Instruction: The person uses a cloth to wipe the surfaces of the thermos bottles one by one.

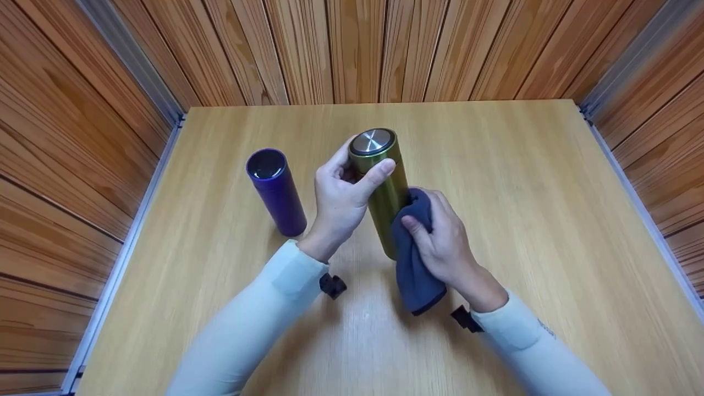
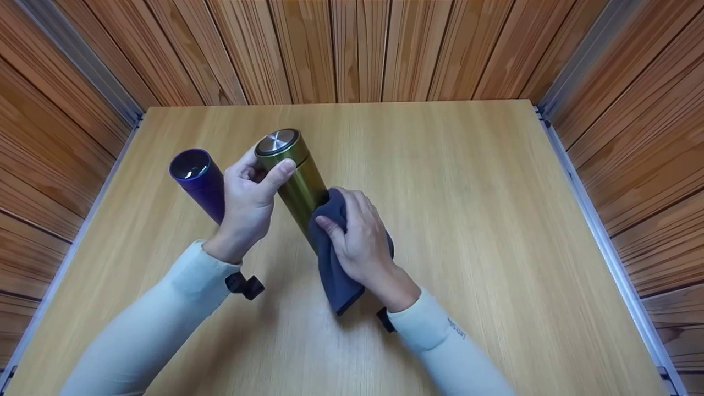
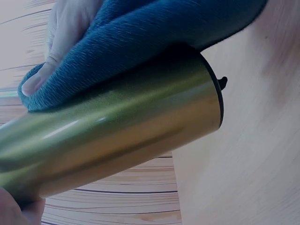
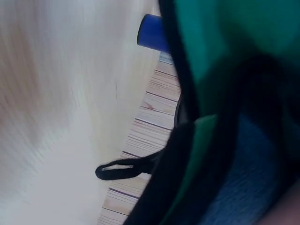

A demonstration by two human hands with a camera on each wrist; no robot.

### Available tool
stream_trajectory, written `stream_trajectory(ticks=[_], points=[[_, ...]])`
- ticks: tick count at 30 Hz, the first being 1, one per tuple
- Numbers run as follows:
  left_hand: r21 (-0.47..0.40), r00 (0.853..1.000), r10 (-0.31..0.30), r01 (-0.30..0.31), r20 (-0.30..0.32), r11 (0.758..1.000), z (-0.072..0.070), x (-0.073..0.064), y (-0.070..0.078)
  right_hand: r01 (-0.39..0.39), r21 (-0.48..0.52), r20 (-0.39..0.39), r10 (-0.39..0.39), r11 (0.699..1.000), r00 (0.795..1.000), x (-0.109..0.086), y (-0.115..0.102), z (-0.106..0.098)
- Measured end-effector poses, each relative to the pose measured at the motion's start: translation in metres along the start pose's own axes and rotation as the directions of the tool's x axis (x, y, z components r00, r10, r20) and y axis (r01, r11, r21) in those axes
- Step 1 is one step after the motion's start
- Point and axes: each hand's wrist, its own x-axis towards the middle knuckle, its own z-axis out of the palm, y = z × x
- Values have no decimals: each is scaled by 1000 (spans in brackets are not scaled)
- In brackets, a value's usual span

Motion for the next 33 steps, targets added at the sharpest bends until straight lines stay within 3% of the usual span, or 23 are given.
stream_trajectory(ticks=[7,13,18,22,27,30,33], points=[[-11,999,-38,38,4,999,-2,0,3,-54,195,5,54,979,999,3,11,-4],[-18,999,-45,45,-21,999,-5,1,3,-110,261,76,93,959,993,0,18,-6],[-42,996,-43,39,-81,998,-6,3,1,-84,182,97,67,980,993,-6,17,-4],[-51,991,-45,38,-129,998,-7,5,0,13,27,69,-15,1000,997,-12,14,1],[-43,990,-30,25,-136,999,-6,5,1,156,-174,22,-155,972,988,-17,14,9],[-44,992,-19,14,-128,999,-5,4,0,170,-187,20,-169,968,985,-19,16,13],[-52,995,-15,10,-101,999,-6,4,0,130,-95,22,-128,987,991,-19,21,12]])
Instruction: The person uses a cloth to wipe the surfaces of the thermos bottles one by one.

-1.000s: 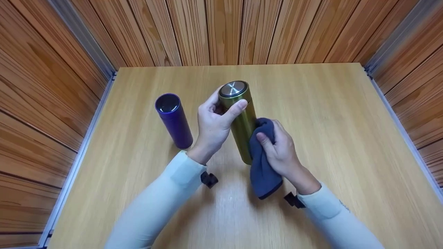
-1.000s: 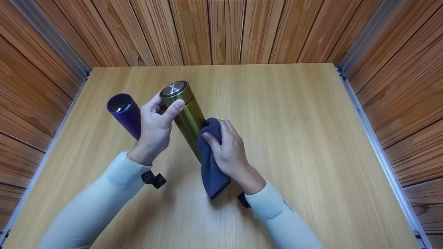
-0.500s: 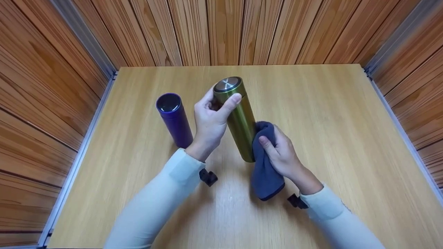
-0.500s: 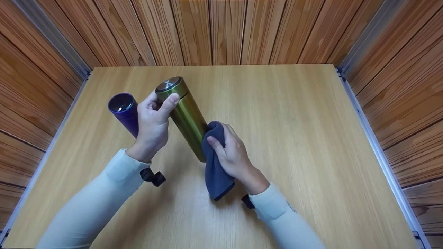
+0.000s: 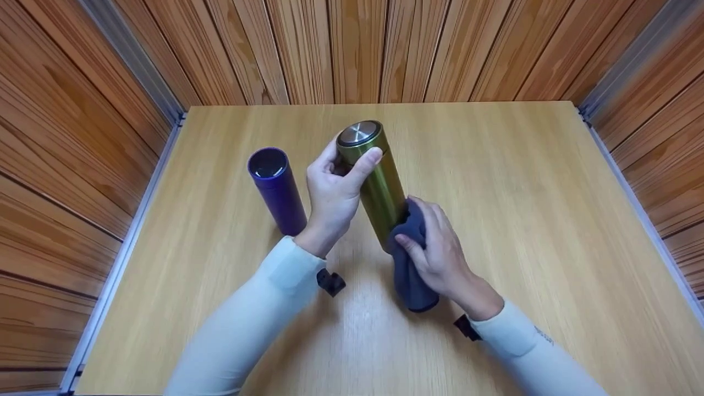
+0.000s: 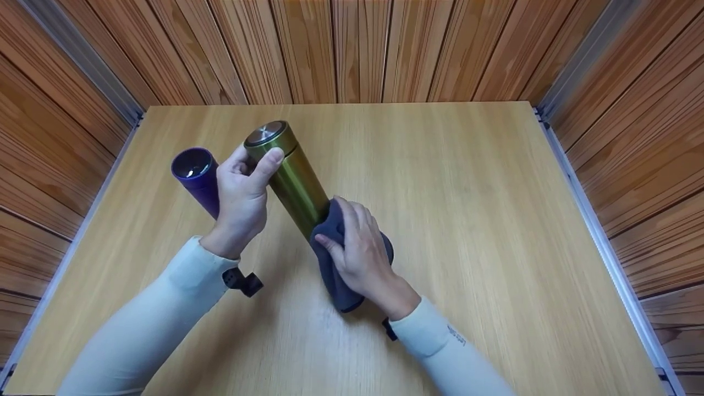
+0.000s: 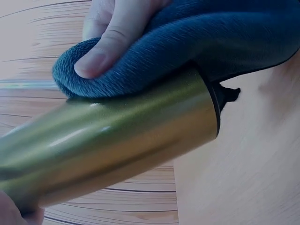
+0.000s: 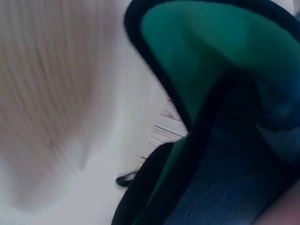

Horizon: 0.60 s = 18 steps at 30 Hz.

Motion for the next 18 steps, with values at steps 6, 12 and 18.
stream_trajectory(ticks=[6,12,18], points=[[-11,997,2,-1,80,1000,-4,0,0,-92,237,38,85,967,996,1,12,-3],[-14,987,2,0,158,1000,-9,0,0,-195,379,105,167,905,980,0,21,-6],[-14,971,-46,51,237,999,-11,1,-2,-285,498,204,209,819,956,8,27,-18]])
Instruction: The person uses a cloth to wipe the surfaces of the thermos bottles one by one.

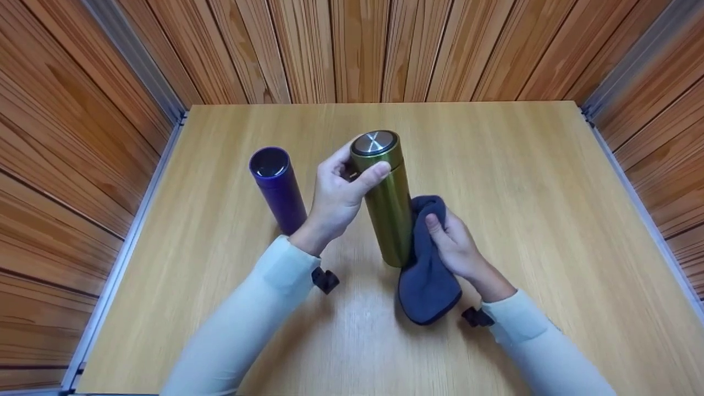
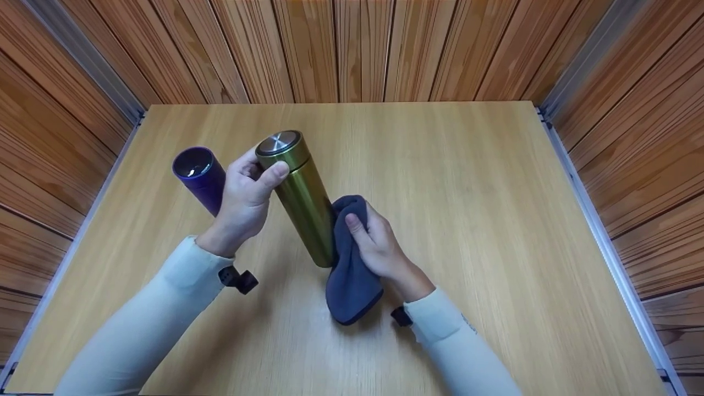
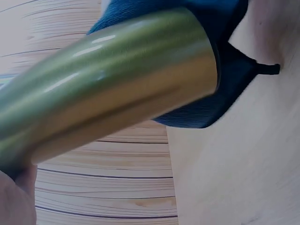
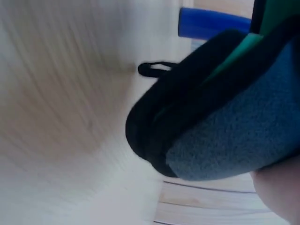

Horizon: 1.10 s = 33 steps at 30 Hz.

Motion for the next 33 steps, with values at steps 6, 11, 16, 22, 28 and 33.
stream_trajectory(ticks=[6,11,16,22,28,33], points=[[28,999,-30,30,-18,999,0,1,-2,-15,0,26,15,1000,1000,11,-18,-12],[132,1000,-4,2,16,991,1,0,-4,33,-10,37,-33,999,999,22,-34,-17],[229,999,-16,5,47,973,2,0,-6,86,-16,30,-86,996,996,33,-50,-17],[262,997,-33,12,75,965,3,0,-6,126,-61,42,-124,990,991,42,-62,-14],[254,991,-58,26,119,967,2,0,-6,104,-98,103,-94,990,990,49,-68,-16],[242,992,-33,2,125,970,0,0,-7,20,-98,172,-2,995,985,54,-75,-18]])
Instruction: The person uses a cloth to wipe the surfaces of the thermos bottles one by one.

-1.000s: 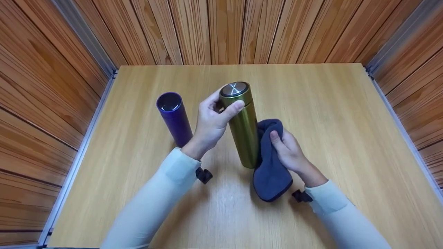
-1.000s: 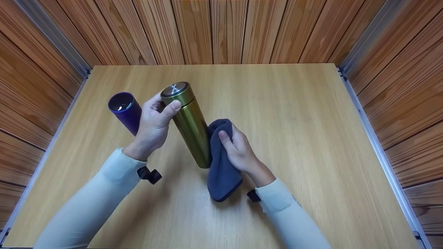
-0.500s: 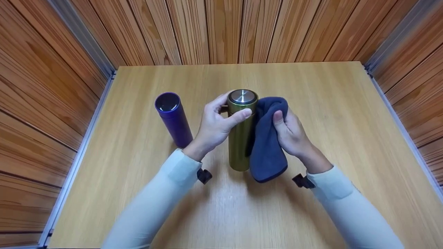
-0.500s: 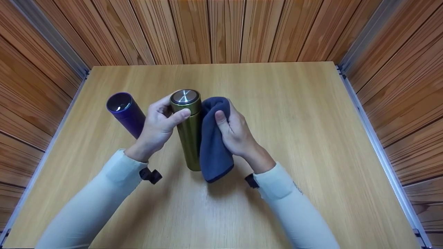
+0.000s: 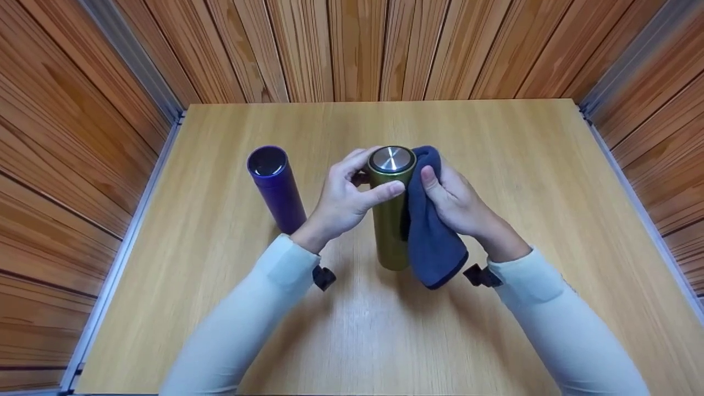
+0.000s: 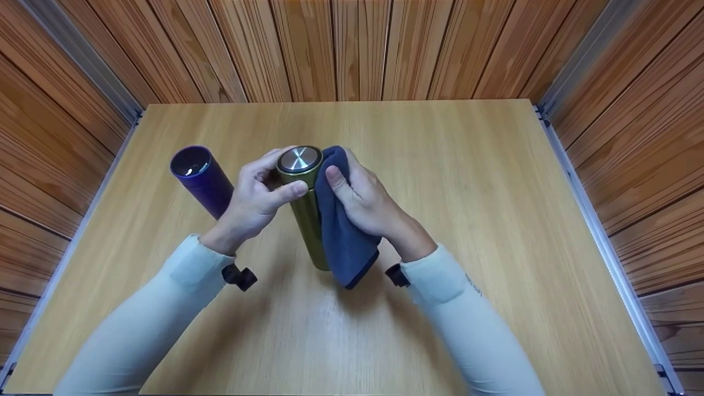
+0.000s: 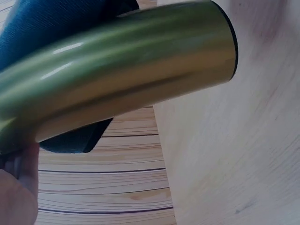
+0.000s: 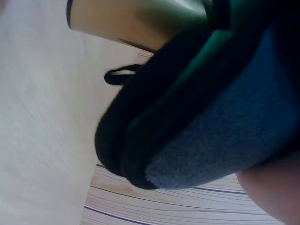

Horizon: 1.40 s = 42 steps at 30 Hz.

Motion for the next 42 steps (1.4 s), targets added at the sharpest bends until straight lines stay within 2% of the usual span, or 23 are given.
stream_trajectory(ticks=[3,6,11,14,19,23,27,30,33,35,38,42], points=[[-50,1000,6,-7,-20,999,1,0,-1,-51,84,50,47,995,998,3,-2,-2],[-118,999,-16,12,-37,993,3,0,-2,-96,159,85,83,983,993,6,0,-3],[-181,998,-47,38,-44,983,6,-1,-1,-177,193,88,162,965,983,7,7,-5],[-196,998,-45,37,-39,980,6,-1,0,-239,218,101,222,946,970,6,12,-6],[-223,998,-36,25,-48,975,5,2,2,-326,270,204,277,906,939,1,22,-3],[-234,998,-38,26,-47,972,3,3,0,-307,299,260,232,904,937,-4,28,-1],[-242,999,-33,26,-27,970,2,4,1,-249,320,248,173,914,953,-4,26,-2],[-252,1000,-15,10,-19,968,3,5,2,-229,314,234,159,921,959,-3,20,-5],[-264,1000,6,-9,-13,965,4,7,4,-241,304,231,174,922,957,-2,14,-7],[-265,1000,19,-22,-14,964,6,7,5,-272,298,223,211,915,952,-2,10,-8],[-266,999,37,-41,-21,963,7,8,7,-312,310,203,258,898,945,-2,10,-9],[-268,999,42,-46,-21,962,8,9,9,-332,368,195,277,868,941,-3,19,-5]])
